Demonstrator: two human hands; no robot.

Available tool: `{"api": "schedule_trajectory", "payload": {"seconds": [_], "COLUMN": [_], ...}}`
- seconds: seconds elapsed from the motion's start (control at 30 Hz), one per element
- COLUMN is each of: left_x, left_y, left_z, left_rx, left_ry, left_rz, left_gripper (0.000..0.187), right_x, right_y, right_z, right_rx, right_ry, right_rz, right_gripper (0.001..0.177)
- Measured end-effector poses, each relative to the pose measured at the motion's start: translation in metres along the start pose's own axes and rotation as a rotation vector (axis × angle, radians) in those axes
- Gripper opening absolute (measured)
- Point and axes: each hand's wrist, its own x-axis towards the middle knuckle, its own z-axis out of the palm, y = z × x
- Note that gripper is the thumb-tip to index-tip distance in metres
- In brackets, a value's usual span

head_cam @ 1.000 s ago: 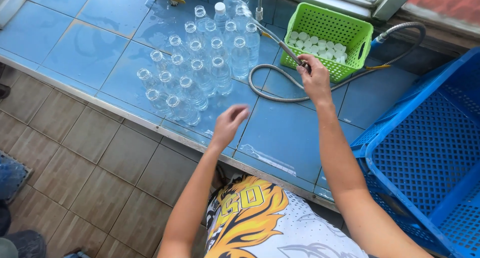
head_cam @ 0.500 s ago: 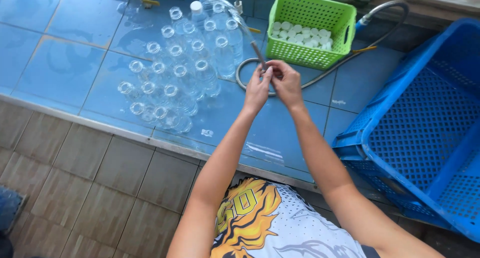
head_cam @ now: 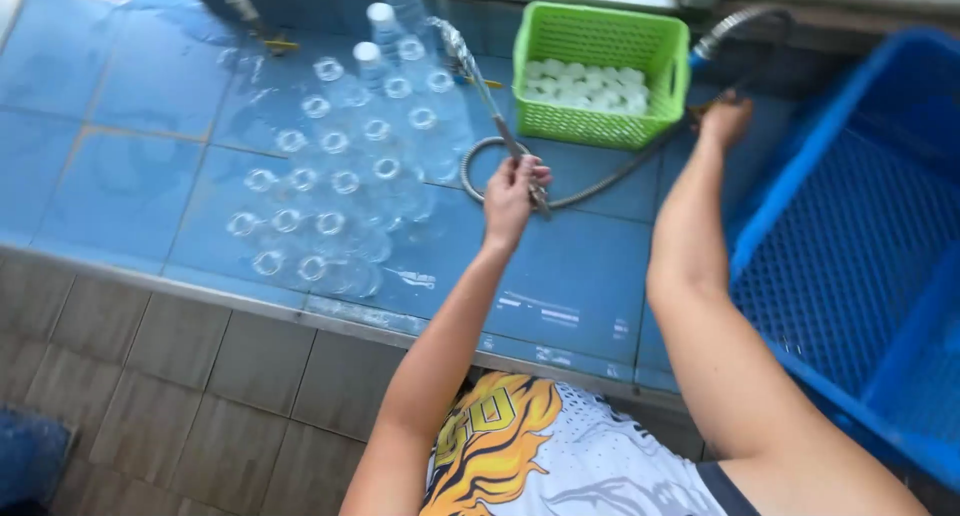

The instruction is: The person fills empty plastic bottles with water from a tap, places them on a tiled counter, and rinses bottle caps in a green basket using a hose. The person handles bottles one at a time and uses a hose to rinse the caps.

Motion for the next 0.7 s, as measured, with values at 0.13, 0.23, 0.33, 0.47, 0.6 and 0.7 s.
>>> {"api": "schedule_trajectory", "payload": {"seconds": [0.13, 0.23, 0.33, 0.47, 0.6, 0.7], "left_x": [0.002, -0.007, -0.012, -0.009, -0.006, -0.005], "left_y": [0.006, 0.033, 0.041, 0.036, 0.041, 0.041], "left_z": [-0.002, -0.001, 0.0, -0.002, -0.002, -0.002], "left_rx": [-0.001, 0.025, 0.022, -0.022, -0.022, -0.038], "left_ry": [0.011, 0.029, 0.043, 0.041, 0.039, 0.029], "left_rz": [0.002, -0.025, -0.065, -0.05, -0.066, -0.051], "left_gripper": [0.032, 0.036, 0.038, 0.037, 0.036, 0.036], "right_x": [0.027, -0.017, -0.042, -0.052, -0.059, -0.062], "right_y": [0.022, -0.017, -0.039, -0.05, -0.057, -0.059], "right_z": [0.015, -0.009, -0.028, -0.033, -0.037, -0.038], "right_rx": [0.023, 0.093, 0.136, 0.15, 0.163, 0.191], "right_ry": [0.136, 0.066, -0.015, -0.027, -0.041, -0.037], "right_rz": [-0.196, -0.058, 0.062, 0.091, 0.085, 0.125], "right_gripper": [0.032, 0.031, 0.033, 0.029, 0.029, 0.028]}}
